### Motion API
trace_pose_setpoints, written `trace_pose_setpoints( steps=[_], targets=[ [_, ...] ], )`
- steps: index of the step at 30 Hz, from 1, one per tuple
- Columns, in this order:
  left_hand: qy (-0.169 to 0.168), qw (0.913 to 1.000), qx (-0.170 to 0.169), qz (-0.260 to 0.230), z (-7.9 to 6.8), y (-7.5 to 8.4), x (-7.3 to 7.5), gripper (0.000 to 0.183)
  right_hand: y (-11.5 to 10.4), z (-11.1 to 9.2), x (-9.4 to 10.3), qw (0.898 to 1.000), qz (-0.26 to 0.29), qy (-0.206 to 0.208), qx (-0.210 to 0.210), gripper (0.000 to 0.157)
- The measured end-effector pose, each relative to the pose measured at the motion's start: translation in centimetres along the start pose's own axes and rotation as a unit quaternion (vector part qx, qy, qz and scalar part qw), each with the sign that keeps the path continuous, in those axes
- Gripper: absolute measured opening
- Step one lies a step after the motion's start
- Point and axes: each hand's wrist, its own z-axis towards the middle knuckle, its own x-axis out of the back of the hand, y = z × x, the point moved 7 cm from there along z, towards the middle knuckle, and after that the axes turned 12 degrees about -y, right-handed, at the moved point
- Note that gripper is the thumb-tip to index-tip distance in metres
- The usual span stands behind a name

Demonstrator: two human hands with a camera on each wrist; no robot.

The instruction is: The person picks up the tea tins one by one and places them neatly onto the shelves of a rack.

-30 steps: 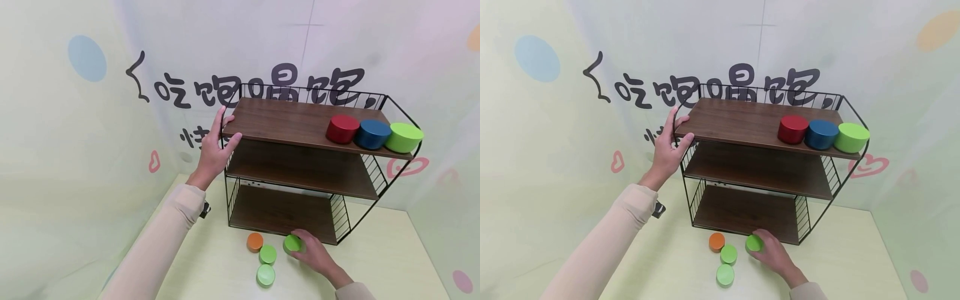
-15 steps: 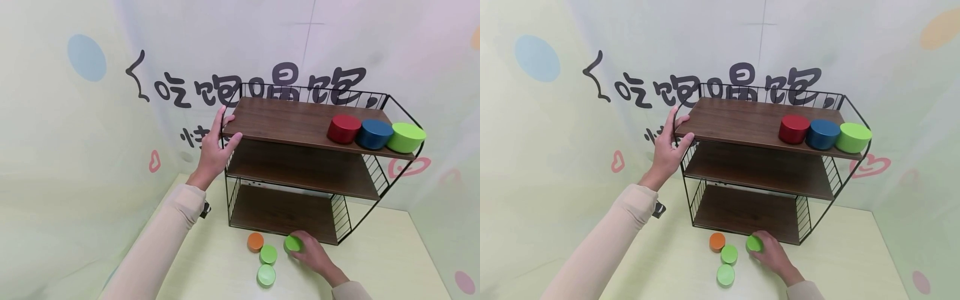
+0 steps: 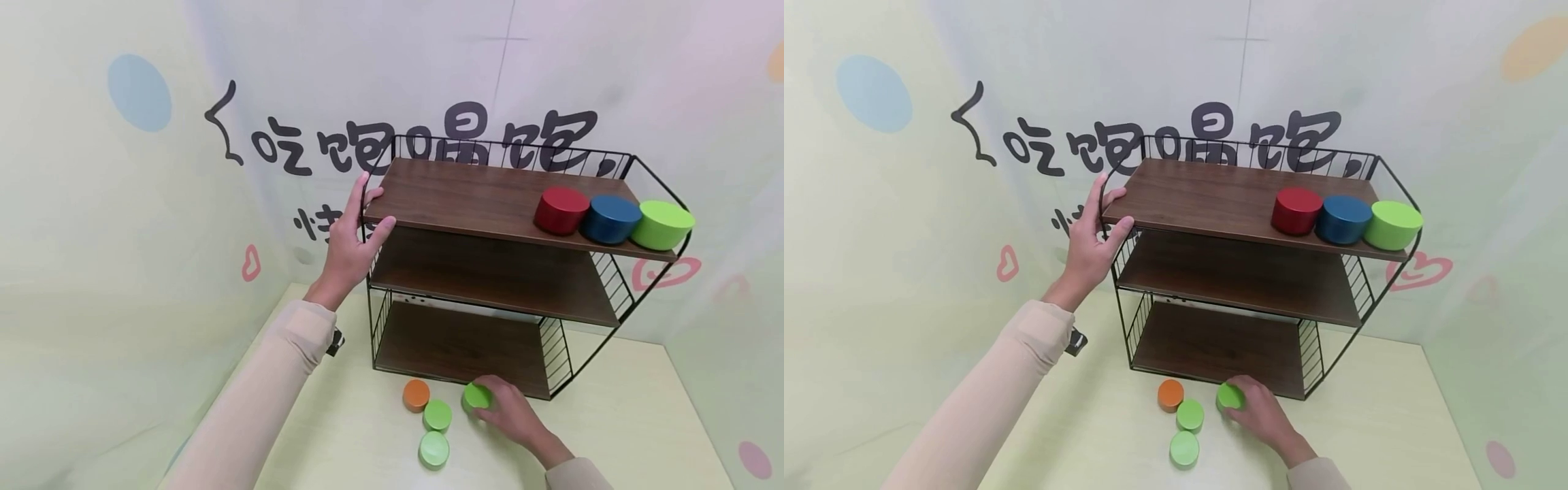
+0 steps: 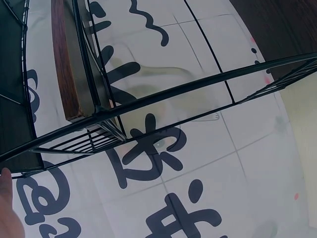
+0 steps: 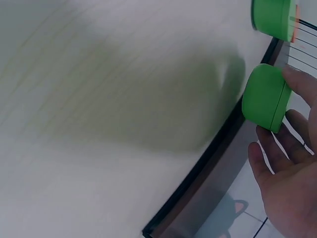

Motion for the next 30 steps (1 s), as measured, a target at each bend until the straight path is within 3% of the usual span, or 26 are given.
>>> trace_pose_setpoints(
  steps=[13,30],
  targets=[
    [-0.004,0.9999,0.013,0.005,0.0,-0.2,0.0,0.072,-2.0,0.0,1.9,0.999,-0.005,0.003,0.039,0.045],
    [-0.006,0.9998,0.018,0.006,0.0,-0.1,-0.1,0.072,-5.9,0.7,6.0,0.994,-0.039,-0.009,0.097,0.046]
  ],
)
